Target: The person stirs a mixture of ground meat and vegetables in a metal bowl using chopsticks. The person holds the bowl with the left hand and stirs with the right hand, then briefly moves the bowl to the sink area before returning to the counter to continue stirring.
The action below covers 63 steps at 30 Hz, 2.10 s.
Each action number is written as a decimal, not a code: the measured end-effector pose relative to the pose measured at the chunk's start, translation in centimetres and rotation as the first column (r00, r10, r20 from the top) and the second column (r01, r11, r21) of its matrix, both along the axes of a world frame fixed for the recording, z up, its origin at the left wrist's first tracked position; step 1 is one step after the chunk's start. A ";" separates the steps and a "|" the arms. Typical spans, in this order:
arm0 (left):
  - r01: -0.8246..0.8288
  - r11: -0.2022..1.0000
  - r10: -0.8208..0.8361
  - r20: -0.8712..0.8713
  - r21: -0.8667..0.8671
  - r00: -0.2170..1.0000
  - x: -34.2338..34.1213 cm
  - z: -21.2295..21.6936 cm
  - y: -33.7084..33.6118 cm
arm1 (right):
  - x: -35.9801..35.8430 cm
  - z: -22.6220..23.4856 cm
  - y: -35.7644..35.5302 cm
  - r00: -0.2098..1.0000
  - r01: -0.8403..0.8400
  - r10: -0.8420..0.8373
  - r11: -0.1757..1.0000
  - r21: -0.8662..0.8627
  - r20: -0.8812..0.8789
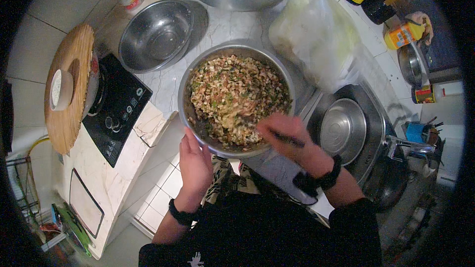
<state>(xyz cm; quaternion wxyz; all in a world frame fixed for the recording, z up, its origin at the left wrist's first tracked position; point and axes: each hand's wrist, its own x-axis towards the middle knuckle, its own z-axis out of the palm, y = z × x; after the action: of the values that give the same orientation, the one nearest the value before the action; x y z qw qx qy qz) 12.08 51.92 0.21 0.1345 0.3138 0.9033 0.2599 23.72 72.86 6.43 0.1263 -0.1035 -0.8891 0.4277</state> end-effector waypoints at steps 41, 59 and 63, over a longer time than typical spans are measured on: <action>-0.440 0.850 0.109 0.720 0.290 0.685 -6.5 -0.5 1.6 | -5.7 0.2 12.4 0.978 0.204 -0.206 0.976 -0.075 -0.023; -0.509 0.823 -0.060 0.931 0.250 0.360 -1.2 0.5 1.4 | -1.7 -3.0 2.8 0.922 0.266 -0.230 0.960 0.081 -0.310; -0.565 0.785 -0.054 0.936 0.255 0.348 -1.2 0.1 1.6 | -1.8 -2.6 0.7 0.960 -0.090 0.149 0.966 0.241 -0.239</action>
<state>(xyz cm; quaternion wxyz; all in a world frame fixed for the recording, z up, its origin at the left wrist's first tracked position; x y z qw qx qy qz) 10.88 53.52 0.35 0.4652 -0.0119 0.6010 0.6498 21.93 73.52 3.86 0.2243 0.0216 -0.9132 0.3396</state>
